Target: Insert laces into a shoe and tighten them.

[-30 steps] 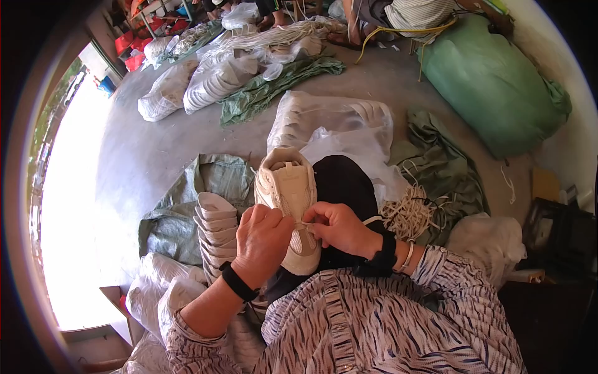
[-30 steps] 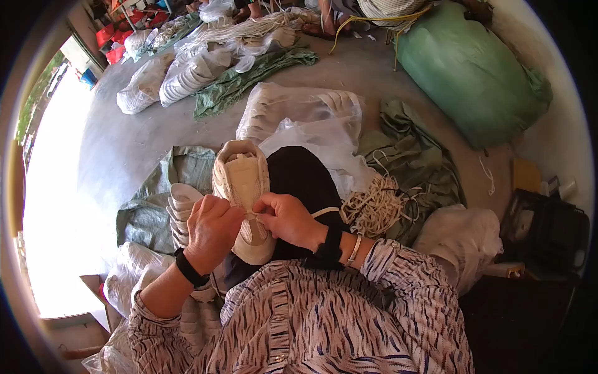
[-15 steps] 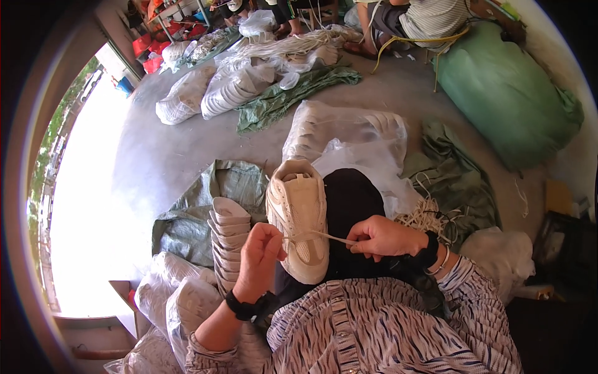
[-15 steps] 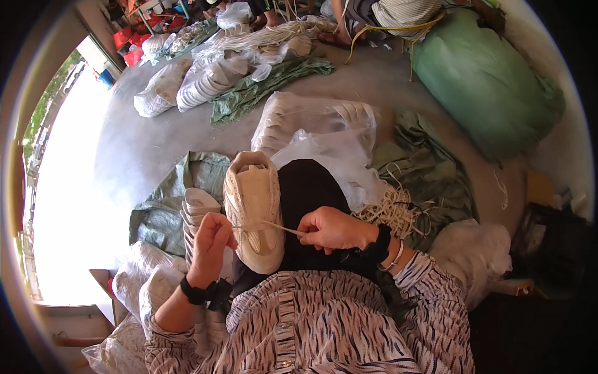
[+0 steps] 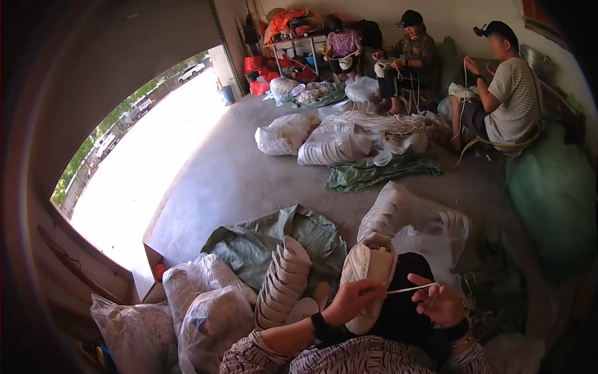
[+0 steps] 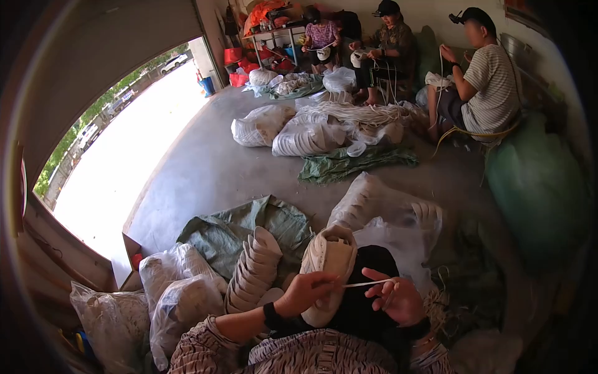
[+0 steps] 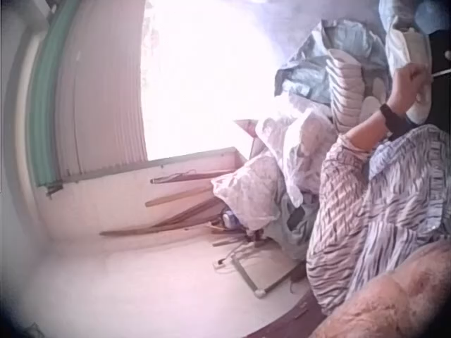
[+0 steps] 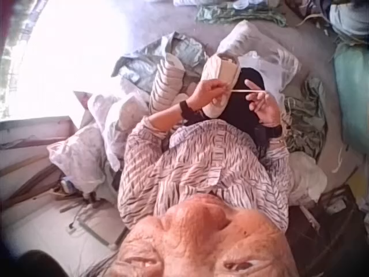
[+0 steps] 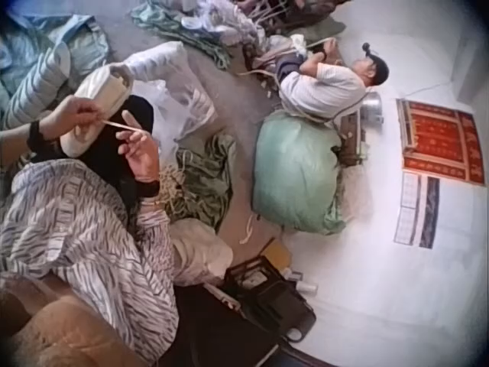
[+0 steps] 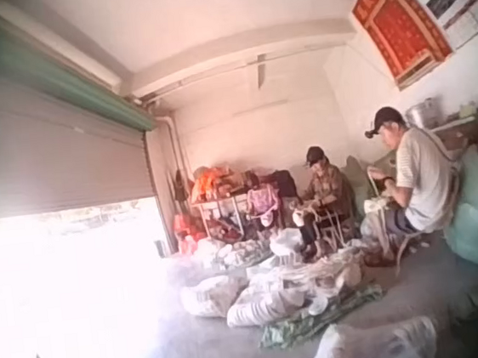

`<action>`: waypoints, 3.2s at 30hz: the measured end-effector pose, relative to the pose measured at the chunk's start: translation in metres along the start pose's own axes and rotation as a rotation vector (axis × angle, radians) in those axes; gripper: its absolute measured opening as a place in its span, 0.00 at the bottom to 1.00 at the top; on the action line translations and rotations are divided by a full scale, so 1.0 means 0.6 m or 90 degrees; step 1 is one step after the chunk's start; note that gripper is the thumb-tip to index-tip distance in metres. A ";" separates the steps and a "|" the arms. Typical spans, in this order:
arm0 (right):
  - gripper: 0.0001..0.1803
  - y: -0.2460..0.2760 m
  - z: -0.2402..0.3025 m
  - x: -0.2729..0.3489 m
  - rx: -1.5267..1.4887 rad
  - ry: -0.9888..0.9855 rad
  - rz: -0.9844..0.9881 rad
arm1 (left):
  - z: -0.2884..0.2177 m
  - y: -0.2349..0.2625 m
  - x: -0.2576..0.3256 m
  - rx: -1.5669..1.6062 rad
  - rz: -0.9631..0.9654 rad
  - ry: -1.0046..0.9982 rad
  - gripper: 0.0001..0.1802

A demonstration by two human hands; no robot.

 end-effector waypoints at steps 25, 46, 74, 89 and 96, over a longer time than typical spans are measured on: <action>0.22 0.461 0.578 0.871 0.302 0.435 -0.281 | -0.089 0.780 0.979 0.058 -1.200 -0.391 0.20; 0.18 0.493 0.397 0.968 0.753 -0.120 -1.121 | -0.175 0.840 1.096 -0.054 -1.116 -0.185 0.26; 0.06 -0.002 -0.053 -0.032 1.065 -0.099 -0.366 | -0.039 -0.013 -0.097 -0.748 0.162 0.086 0.11; 0.10 0.035 -0.183 -0.019 0.014 -0.335 -0.345 | -0.052 -0.063 -0.045 -0.862 0.156 -0.028 0.13; 0.13 0.043 -0.127 -0.017 0.543 -0.342 -0.366 | -0.019 -0.034 -0.063 -0.782 0.126 0.068 0.09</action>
Point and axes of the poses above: each hand's wrist, its own x-axis away from the middle knuckle, its own y-axis out of the back of the hand, z = x × y, the point moved 10 cm from there along -x, towards the middle knuckle, and after that the axes turned 10 degrees about z, right-handed, at the moved point
